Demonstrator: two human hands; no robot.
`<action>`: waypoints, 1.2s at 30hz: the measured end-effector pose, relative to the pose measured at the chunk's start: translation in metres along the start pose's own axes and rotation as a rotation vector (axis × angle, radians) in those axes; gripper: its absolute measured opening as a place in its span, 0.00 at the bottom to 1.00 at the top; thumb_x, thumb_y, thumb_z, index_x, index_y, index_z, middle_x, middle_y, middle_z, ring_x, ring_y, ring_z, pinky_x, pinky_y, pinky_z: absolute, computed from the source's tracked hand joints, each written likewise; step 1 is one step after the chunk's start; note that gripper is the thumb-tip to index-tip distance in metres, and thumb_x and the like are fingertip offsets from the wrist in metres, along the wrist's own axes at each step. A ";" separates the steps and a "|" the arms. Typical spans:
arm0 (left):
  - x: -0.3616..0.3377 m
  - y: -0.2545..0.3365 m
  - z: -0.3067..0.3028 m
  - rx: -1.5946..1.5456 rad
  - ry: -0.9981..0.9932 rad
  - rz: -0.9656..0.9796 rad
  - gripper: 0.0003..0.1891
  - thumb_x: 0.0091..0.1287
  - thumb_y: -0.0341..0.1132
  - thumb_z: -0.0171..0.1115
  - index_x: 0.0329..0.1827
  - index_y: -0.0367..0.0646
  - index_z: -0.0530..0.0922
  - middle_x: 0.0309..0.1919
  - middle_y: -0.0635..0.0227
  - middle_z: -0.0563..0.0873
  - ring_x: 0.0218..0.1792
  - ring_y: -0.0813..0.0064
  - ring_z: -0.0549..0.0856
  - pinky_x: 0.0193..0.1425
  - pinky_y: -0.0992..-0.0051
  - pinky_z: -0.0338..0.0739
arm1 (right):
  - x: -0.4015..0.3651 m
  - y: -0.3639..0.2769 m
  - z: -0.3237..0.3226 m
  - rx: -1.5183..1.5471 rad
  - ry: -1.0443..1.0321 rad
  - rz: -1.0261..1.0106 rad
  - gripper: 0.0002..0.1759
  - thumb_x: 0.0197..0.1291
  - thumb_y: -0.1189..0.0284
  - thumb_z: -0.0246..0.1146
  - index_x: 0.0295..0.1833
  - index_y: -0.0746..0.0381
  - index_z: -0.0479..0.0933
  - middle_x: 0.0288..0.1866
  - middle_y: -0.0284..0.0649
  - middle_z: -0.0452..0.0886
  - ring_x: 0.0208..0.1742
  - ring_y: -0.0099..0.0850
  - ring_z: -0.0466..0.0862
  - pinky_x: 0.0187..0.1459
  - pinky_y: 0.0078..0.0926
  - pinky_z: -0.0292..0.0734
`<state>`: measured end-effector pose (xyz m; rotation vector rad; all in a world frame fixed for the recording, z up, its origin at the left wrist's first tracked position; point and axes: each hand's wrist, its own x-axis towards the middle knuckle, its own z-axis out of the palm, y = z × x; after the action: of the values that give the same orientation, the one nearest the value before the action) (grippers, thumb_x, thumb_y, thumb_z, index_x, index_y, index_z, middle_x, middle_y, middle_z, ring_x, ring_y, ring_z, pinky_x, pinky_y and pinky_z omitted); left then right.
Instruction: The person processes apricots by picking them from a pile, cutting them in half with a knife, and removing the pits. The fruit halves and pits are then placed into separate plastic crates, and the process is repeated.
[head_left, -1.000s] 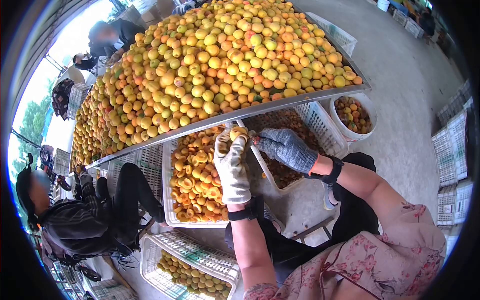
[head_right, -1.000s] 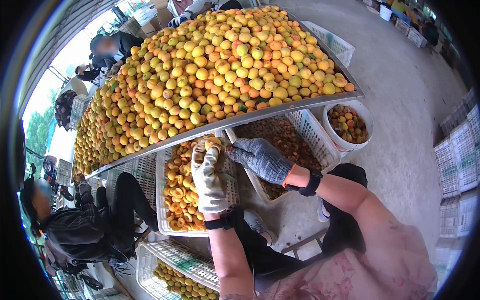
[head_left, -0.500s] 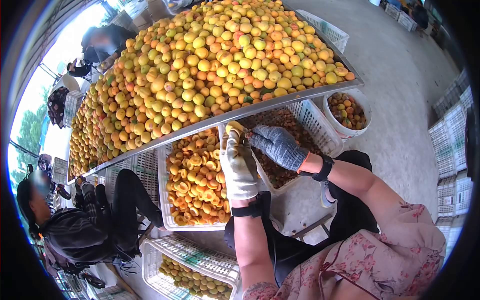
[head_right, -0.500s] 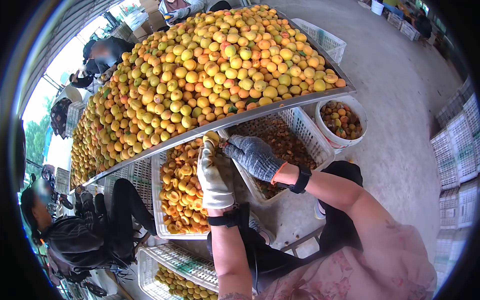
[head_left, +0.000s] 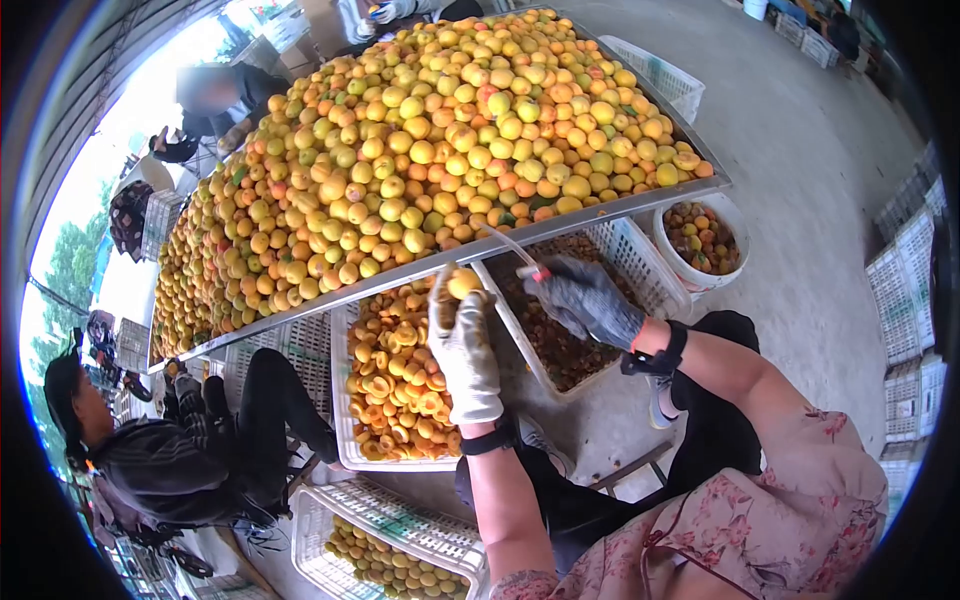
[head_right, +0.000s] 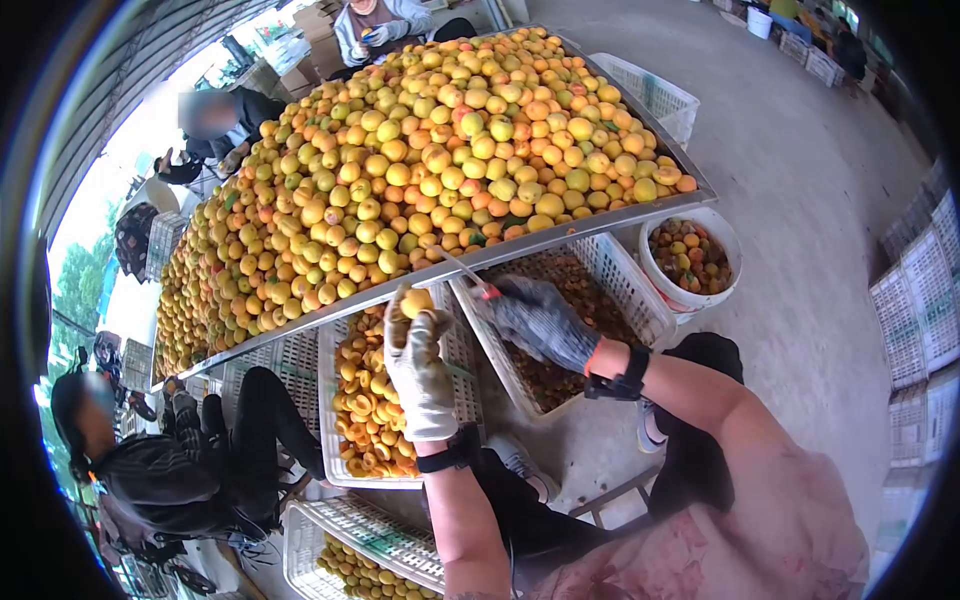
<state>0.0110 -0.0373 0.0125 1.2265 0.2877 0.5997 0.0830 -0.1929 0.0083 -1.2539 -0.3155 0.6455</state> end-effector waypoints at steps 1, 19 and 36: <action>-0.004 0.001 0.012 -0.043 -0.051 -0.001 0.20 0.69 0.27 0.56 0.64 0.38 0.72 0.45 0.67 0.81 0.42 0.81 0.80 0.53 0.77 0.75 | 0.004 -0.011 0.001 -0.012 0.015 0.061 0.12 0.65 0.64 0.62 0.44 0.62 0.80 0.34 0.30 0.81 0.35 0.18 0.77 0.36 0.19 0.74; 0.003 -0.037 0.051 0.109 0.258 -0.079 0.11 0.75 0.39 0.46 0.43 0.39 0.71 0.34 0.68 0.78 0.33 0.81 0.75 0.39 0.78 0.74 | 0.053 0.030 0.029 -0.127 0.230 -0.300 0.10 0.64 0.68 0.64 0.43 0.64 0.81 0.33 0.29 0.81 0.35 0.17 0.77 0.37 0.21 0.74; -0.001 -0.053 0.018 -0.432 -0.040 -0.518 0.13 0.71 0.48 0.44 0.39 0.53 0.75 0.22 0.76 0.79 0.20 0.78 0.79 0.25 0.83 0.72 | 0.048 0.033 0.007 -0.726 0.237 -0.776 0.13 0.55 0.67 0.69 0.41 0.64 0.78 0.31 0.45 0.81 0.32 0.42 0.82 0.36 0.35 0.76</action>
<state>0.0336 -0.0635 -0.0318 0.7038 0.4008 0.1700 0.1076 -0.1528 -0.0271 -1.7135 -0.8287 -0.3259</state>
